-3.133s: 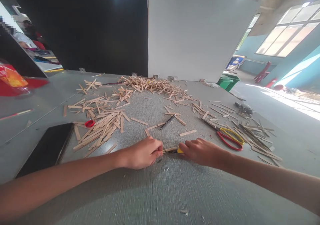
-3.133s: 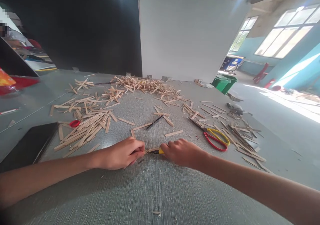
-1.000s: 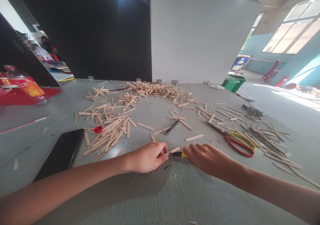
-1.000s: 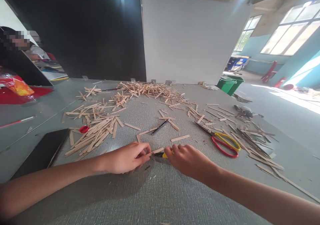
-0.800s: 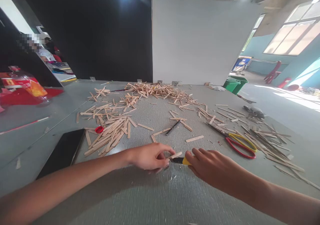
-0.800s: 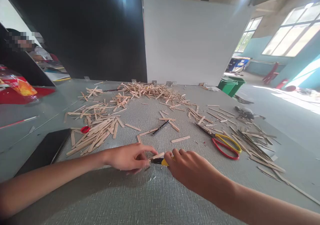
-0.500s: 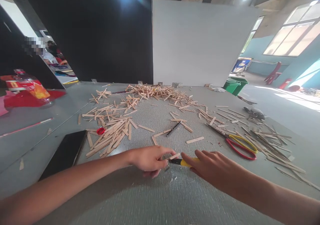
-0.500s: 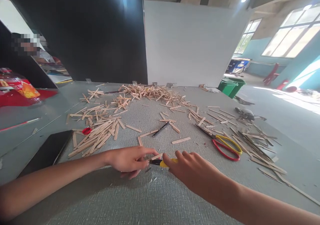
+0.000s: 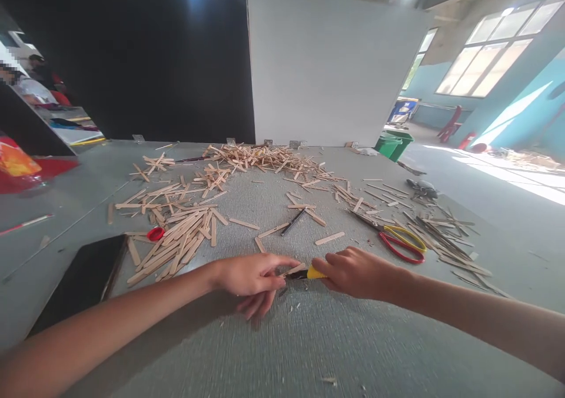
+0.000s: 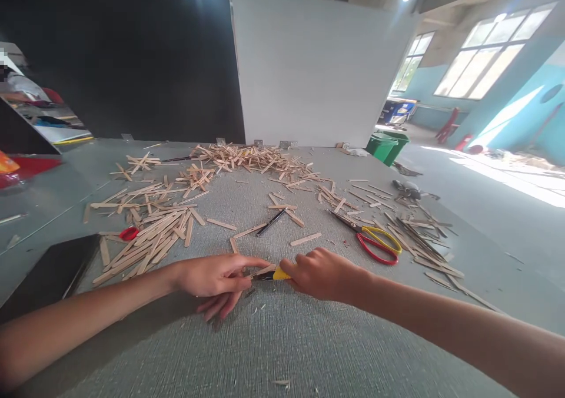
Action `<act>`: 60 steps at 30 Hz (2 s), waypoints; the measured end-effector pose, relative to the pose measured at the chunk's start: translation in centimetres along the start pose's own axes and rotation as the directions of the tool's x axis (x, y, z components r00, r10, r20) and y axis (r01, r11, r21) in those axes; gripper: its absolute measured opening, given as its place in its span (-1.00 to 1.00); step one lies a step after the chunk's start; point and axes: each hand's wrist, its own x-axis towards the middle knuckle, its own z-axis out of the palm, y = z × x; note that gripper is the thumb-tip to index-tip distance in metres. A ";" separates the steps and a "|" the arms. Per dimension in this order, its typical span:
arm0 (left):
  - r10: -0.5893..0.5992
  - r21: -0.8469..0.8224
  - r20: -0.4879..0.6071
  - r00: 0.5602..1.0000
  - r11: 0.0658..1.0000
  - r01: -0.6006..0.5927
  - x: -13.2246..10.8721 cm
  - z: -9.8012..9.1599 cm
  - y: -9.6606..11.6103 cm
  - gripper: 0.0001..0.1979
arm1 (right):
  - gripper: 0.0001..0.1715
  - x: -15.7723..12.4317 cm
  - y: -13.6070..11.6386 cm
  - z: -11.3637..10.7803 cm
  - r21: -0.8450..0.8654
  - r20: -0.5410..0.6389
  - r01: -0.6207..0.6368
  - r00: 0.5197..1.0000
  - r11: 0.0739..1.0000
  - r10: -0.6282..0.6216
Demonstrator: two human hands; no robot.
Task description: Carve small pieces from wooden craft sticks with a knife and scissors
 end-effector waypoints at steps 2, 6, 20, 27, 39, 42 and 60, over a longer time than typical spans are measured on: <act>0.011 -0.001 -0.009 1.000 1.000 -0.011 0.0 0.1 -0.3 -0.26 | -0.91 0.1 -0.7 -0.5 -0.022 0.000 -0.024 1.000 0.999 0.024; 0.025 -0.007 -0.007 1.000 1.000 -0.025 0.0 0.1 -0.5 -0.31 | -0.72 -0.1 -4.0 -3.0 -0.087 -0.015 -0.118 0.993 0.989 0.117; 0.106 -0.111 0.137 0.985 0.990 -0.091 -0.1 -1.1 -0.8 -0.17 | -0.89 0.6 -0.9 -0.9 -0.076 0.000 -0.031 1.000 0.997 0.031; 0.104 -0.121 0.109 0.989 0.989 -0.090 0.3 -0.7 -1.0 -0.10 | -0.70 0.8 -5.0 -4.3 -0.132 0.009 -0.125 0.992 0.983 0.127; -0.015 0.077 -0.278 0.961 0.996 0.038 -0.1 0.1 0.9 -0.61 | -0.80 -1.4 -2.2 -3.1 -0.126 0.024 -0.075 0.997 0.989 0.079; -0.058 0.140 -0.270 0.961 0.985 0.099 -0.2 0.6 1.2 -0.68 | -0.79 -1.3 -3.4 -4.1 -0.113 0.086 -0.066 0.993 0.991 0.076; -0.024 0.415 -0.307 0.951 0.896 0.157 -0.7 2.0 2.6 -0.74 | -0.72 -0.2 -3.5 -3.5 -0.079 0.092 -0.121 0.987 0.990 0.128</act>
